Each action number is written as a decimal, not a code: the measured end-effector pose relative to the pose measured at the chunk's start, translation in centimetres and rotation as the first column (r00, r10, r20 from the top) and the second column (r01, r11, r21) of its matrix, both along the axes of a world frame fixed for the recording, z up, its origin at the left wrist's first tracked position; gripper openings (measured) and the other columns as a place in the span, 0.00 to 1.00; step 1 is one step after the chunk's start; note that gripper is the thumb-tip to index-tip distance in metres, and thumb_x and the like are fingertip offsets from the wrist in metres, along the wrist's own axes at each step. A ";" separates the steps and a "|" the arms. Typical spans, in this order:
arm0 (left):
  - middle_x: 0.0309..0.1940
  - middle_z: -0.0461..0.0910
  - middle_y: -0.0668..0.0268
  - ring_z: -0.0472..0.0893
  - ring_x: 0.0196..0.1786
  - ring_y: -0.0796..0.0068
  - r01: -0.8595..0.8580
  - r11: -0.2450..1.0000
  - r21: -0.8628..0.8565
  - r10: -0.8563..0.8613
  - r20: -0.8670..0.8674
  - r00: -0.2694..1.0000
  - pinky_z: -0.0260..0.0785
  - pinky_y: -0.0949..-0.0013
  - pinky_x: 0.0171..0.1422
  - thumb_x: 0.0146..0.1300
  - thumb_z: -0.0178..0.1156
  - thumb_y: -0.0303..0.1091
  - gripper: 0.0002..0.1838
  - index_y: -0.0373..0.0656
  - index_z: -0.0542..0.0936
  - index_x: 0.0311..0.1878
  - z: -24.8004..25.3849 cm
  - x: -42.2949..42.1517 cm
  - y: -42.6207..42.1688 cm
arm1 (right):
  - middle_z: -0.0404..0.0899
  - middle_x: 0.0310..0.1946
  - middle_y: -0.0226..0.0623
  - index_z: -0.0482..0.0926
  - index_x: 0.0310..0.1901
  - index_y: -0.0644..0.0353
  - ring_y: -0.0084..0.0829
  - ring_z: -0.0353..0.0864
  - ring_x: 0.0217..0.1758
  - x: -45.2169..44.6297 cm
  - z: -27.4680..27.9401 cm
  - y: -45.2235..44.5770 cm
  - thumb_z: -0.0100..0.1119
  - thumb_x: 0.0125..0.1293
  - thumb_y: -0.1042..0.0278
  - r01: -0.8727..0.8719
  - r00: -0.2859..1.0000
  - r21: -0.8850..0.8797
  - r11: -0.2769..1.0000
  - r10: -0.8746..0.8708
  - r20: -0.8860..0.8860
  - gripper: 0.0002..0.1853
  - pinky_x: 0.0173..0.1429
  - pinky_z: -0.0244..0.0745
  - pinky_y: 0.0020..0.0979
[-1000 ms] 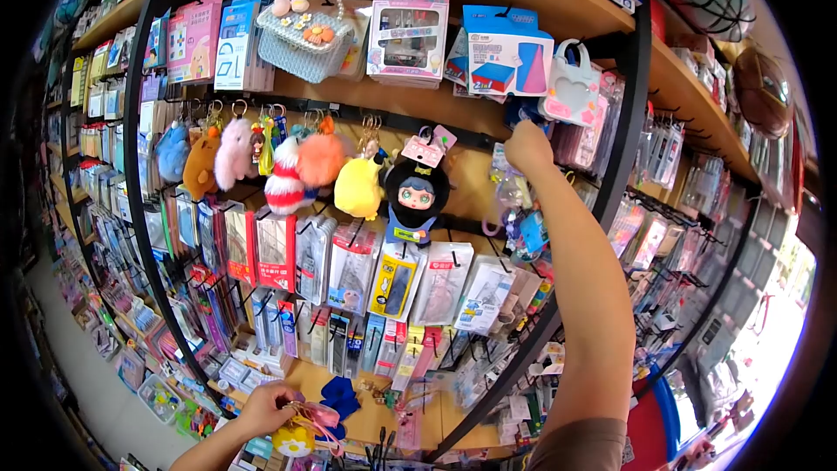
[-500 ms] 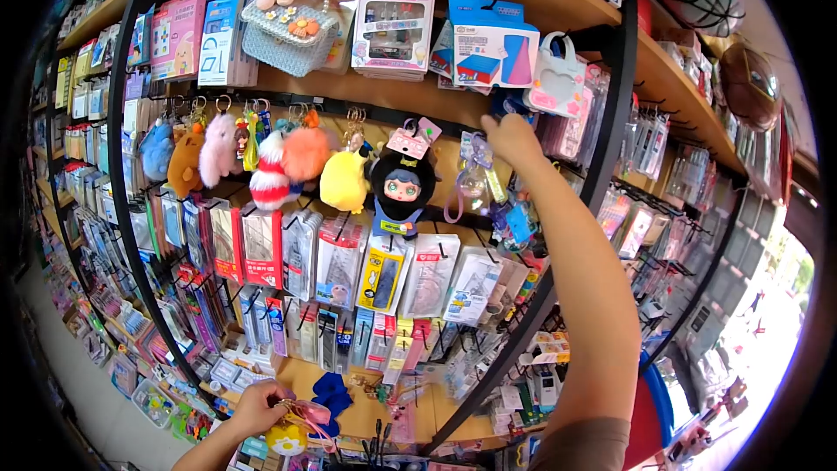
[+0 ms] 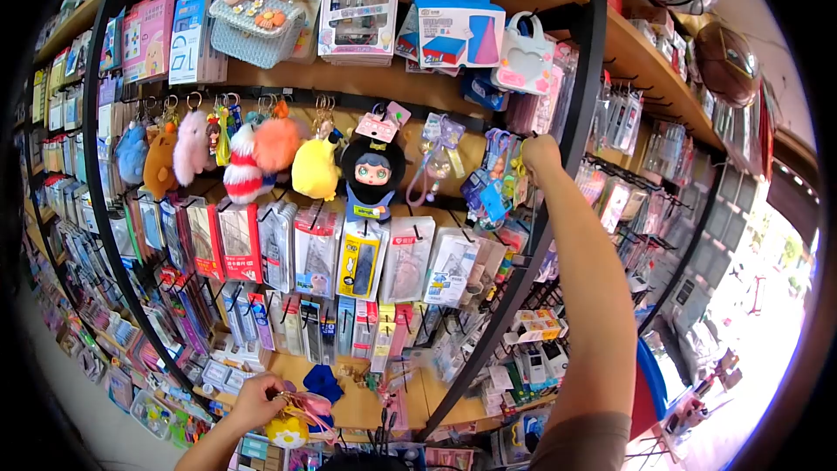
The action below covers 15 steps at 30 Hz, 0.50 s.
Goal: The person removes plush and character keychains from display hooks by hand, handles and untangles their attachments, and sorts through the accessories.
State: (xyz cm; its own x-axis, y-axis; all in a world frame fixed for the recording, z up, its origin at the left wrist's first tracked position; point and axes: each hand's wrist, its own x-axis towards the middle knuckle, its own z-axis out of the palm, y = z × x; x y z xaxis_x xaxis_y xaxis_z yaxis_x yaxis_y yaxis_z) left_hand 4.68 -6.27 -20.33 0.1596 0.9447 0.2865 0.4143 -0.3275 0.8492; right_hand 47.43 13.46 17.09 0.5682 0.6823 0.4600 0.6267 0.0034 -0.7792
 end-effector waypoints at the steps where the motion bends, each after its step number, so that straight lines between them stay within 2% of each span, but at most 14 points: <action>1: 0.31 0.78 0.60 0.77 0.29 0.72 0.007 1.000 0.004 -0.007 0.001 1.000 0.70 0.73 0.33 0.47 0.61 0.23 0.05 0.35 0.74 0.26 0.0 0.1 0.0 | 0.77 0.25 0.56 0.77 0.29 0.73 0.48 0.79 0.23 1.1 -0.4 1.3 0.45 0.60 0.66 0.036 0.995 0.058 0.998 -0.041 0.091 0.16 0.24 0.70 0.40; 3: 0.31 0.78 0.60 0.77 0.29 0.72 0.013 1.000 0.000 -0.013 0.006 1.000 0.70 0.73 0.33 0.47 0.61 0.23 0.05 0.35 0.74 0.26 -0.2 0.0 0.0 | 0.78 0.25 0.55 0.77 0.29 0.72 0.45 0.79 0.24 2.8 -0.9 4.7 0.44 0.61 0.64 0.084 0.955 0.184 0.979 -0.132 0.264 0.17 0.26 0.71 0.38; 4: 0.31 0.78 0.60 0.77 0.29 0.72 0.013 1.000 -0.009 -0.013 0.008 1.000 0.70 0.73 0.33 0.47 0.61 0.23 0.05 0.35 0.74 0.26 -0.4 -0.1 0.0 | 0.78 0.24 0.55 0.78 0.29 0.72 0.41 0.80 0.24 2.9 -0.8 5.1 0.46 0.59 0.66 0.086 0.978 0.144 0.986 -0.112 0.177 0.16 0.29 0.72 0.35; 7: 0.31 0.78 0.60 0.77 0.30 0.71 0.000 1.000 -0.027 0.000 0.014 1.000 0.69 0.73 0.33 0.47 0.61 0.24 0.05 0.35 0.74 0.26 -1.6 -0.6 0.0 | 0.77 0.22 0.52 0.78 0.30 0.73 0.38 0.79 0.22 1.5 0.1 3.3 0.47 0.57 0.68 0.011 0.995 0.068 0.998 -0.018 0.101 0.14 0.26 0.71 0.36; 8: 0.31 0.78 0.60 0.77 0.30 0.71 -0.011 0.999 -0.039 0.012 0.016 1.000 0.69 0.72 0.33 0.47 0.61 0.24 0.05 0.35 0.74 0.26 -1.5 -0.7 -0.3 | 0.76 0.20 0.49 0.77 0.28 0.73 0.36 0.77 0.20 1.1 0.2 3.2 0.48 0.55 0.70 0.035 0.999 0.126 0.991 -0.039 0.033 0.13 0.22 0.70 0.37; 9: 0.31 0.78 0.60 0.77 0.29 0.70 -0.024 0.998 -0.052 0.025 0.019 1.000 0.69 0.72 0.33 0.47 0.61 0.24 0.05 0.35 0.74 0.26 -1.5 -0.8 -0.5 | 0.76 0.20 0.47 0.77 0.27 0.73 0.35 0.76 0.19 1.3 0.4 3.4 0.48 0.54 0.71 0.023 0.999 0.086 0.996 -0.025 0.024 0.12 0.19 0.68 0.37; 11: 0.30 0.78 0.60 0.77 0.29 0.69 -0.048 0.999 -0.026 0.048 0.006 0.999 0.69 0.71 0.33 0.46 0.61 0.24 0.05 0.35 0.75 0.26 -2.0 -1.2 -0.7 | 0.73 0.14 0.49 0.73 0.20 0.74 0.39 0.72 0.10 2.5 0.3 5.8 0.51 0.53 0.67 0.014 1.000 0.151 0.988 -0.018 0.022 0.15 0.14 0.63 0.39; 12: 0.29 0.77 0.60 0.77 0.29 0.68 -0.058 0.998 -0.014 0.058 -0.002 0.998 0.69 0.71 0.33 0.45 0.61 0.24 0.06 0.35 0.75 0.26 -2.3 -1.6 -0.8 | 0.74 0.14 0.51 0.75 0.22 0.73 0.40 0.74 0.13 2.8 0.1 5.8 0.52 0.52 0.68 -0.061 0.991 0.200 0.978 0.084 -0.106 0.13 0.18 0.67 0.39; 15: 0.26 0.74 0.63 0.75 0.26 0.76 -0.079 0.997 0.012 0.079 -0.023 0.997 0.67 0.74 0.31 0.47 0.61 0.23 0.05 0.34 0.74 0.26 -3.1 -2.3 -1.0 | 0.75 0.17 0.53 0.76 0.24 0.74 0.40 0.78 0.19 2.6 -0.4 4.9 0.51 0.52 0.68 -0.045 0.959 0.204 0.978 -0.015 0.283 0.13 0.22 0.70 0.38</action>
